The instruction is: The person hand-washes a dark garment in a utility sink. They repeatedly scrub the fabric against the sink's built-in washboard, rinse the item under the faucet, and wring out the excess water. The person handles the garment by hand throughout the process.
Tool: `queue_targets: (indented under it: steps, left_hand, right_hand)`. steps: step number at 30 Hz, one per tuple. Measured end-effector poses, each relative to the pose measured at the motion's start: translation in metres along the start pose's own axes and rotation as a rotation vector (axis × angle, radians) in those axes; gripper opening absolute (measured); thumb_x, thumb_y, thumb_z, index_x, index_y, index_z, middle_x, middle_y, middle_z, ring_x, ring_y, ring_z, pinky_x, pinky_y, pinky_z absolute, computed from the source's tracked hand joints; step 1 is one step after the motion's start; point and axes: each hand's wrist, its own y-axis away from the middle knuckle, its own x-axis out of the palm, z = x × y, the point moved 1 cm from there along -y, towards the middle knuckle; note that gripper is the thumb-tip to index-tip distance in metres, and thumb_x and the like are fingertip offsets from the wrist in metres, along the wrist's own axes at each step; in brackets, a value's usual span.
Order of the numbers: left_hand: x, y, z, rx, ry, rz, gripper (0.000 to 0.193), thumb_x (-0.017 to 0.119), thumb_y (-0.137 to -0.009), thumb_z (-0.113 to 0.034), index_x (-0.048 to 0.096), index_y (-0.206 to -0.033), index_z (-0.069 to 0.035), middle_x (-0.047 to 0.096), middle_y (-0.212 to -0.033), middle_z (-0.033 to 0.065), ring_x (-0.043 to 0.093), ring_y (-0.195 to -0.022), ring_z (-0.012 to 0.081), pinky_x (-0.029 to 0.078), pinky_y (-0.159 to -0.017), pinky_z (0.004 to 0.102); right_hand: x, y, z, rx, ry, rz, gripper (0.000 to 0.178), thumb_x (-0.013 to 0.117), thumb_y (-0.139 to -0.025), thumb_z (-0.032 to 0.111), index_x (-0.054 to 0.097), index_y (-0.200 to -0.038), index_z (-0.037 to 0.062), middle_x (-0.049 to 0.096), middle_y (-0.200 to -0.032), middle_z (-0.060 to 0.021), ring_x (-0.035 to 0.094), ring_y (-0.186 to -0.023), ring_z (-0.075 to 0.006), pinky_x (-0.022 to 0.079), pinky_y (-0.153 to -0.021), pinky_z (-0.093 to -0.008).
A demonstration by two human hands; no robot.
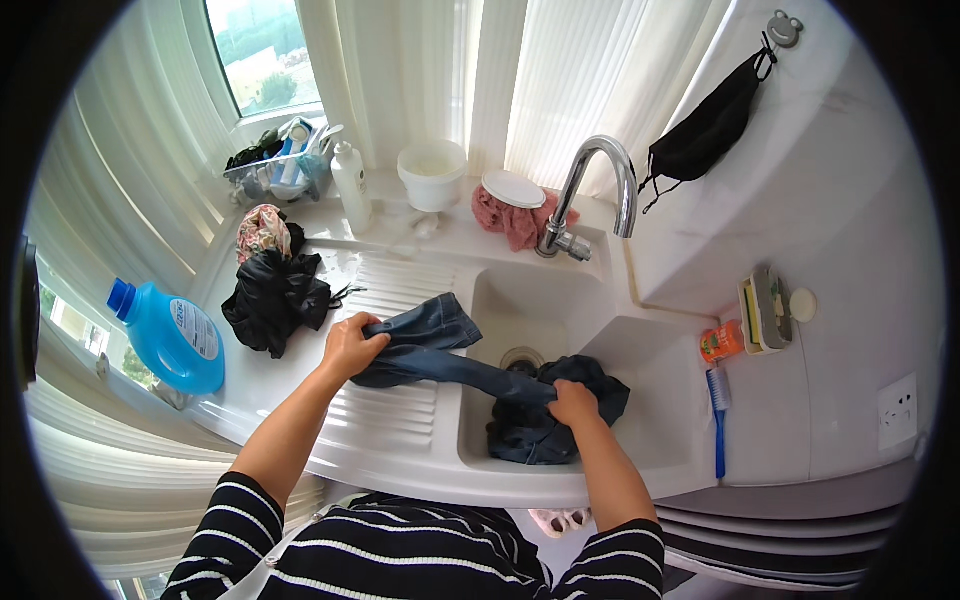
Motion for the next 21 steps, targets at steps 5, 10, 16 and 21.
queue_targets:
  steps: [5,10,16,21]
  left_hand:
    - [-0.027,-0.028,0.008,-0.171,0.769,-0.092,0.022,0.074,-0.08,-0.015,0.067,-0.094,0.001,0.064,-0.075,0.0019,0.057,-0.064,0.0084,0.046,-0.058,0.0243]
    - [-0.057,-0.052,-0.006,-0.155,1.222,-0.208,0.02,0.073,-0.086,-0.013,0.059,-0.097,-0.005,0.06,-0.084,-0.0011,0.053,-0.074,0.0061,0.044,-0.069,0.0208]
    - [-0.054,-0.044,0.001,-0.022,1.257,-0.004,0.012,0.065,-0.091,-0.012,0.054,-0.094,-0.011,0.053,-0.083,-0.0048,0.05,-0.078,0.0055,0.039,-0.074,0.0213]
    - [-0.048,-0.015,0.039,-0.002,1.082,0.179,0.014,0.065,-0.09,-0.011,0.051,-0.091,-0.01,0.05,-0.081,-0.0056,0.045,-0.077,0.0048,0.035,-0.072,0.0203]
  right_hand:
    - [-0.124,0.048,0.029,-0.15,-0.176,-0.415,0.024,0.071,-0.071,0.015,0.071,-0.094,0.0083,0.069,-0.082,-0.0167,0.066,-0.081,-0.0367,0.051,-0.072,-0.0436]
    - [-0.204,0.086,0.07,-0.299,-0.29,-0.761,0.018,0.069,-0.073,0.012,0.068,-0.088,0.0033,0.065,-0.075,-0.0189,0.065,-0.071,-0.0375,0.05,-0.063,-0.0389]
    - [-0.193,0.079,0.085,-0.343,-0.294,-0.921,0.012,0.066,-0.074,0.012,0.063,-0.081,0.0027,0.062,-0.069,-0.0206,0.063,-0.066,-0.0394,0.049,-0.059,-0.0389]
    - [-0.1,0.059,0.045,-0.446,0.258,-0.289,0.024,0.072,-0.069,0.022,0.066,-0.09,0.0091,0.064,-0.065,-0.0155,0.065,-0.066,-0.0382,0.052,-0.065,-0.0462]
